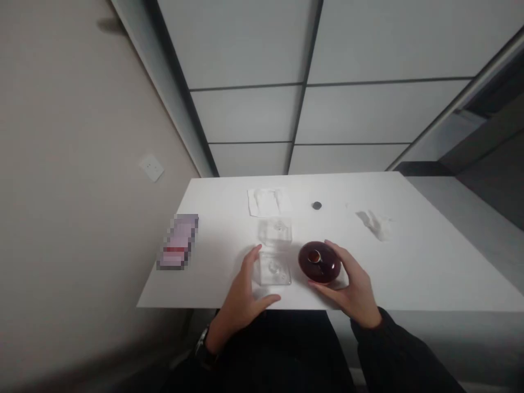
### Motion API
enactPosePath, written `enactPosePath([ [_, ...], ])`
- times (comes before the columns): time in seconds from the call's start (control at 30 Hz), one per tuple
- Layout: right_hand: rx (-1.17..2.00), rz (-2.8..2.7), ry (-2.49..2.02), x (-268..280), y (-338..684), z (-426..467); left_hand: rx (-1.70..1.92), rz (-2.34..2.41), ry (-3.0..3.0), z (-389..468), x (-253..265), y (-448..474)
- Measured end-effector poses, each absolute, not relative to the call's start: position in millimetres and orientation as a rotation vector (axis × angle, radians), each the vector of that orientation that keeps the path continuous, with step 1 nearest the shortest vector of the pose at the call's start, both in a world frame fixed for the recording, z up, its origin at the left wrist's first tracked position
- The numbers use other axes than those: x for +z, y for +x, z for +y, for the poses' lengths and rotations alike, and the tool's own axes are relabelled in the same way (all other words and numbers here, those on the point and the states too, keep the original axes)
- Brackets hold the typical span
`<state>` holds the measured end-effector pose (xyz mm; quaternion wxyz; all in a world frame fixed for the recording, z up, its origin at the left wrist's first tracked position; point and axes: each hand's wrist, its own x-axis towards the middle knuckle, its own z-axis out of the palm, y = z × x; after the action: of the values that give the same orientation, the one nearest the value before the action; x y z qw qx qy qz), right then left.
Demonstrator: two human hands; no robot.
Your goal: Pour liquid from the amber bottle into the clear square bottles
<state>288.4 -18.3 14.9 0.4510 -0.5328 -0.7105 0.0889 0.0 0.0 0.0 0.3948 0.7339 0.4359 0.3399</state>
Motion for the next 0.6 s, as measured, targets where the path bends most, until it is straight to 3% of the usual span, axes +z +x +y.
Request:
enactPosePath([
  [0.6,-0.173,-2.106,-1.186,35.3,292.6,-13.8,0.783,1.166,1.93,7.8,5.3,8.4],
])
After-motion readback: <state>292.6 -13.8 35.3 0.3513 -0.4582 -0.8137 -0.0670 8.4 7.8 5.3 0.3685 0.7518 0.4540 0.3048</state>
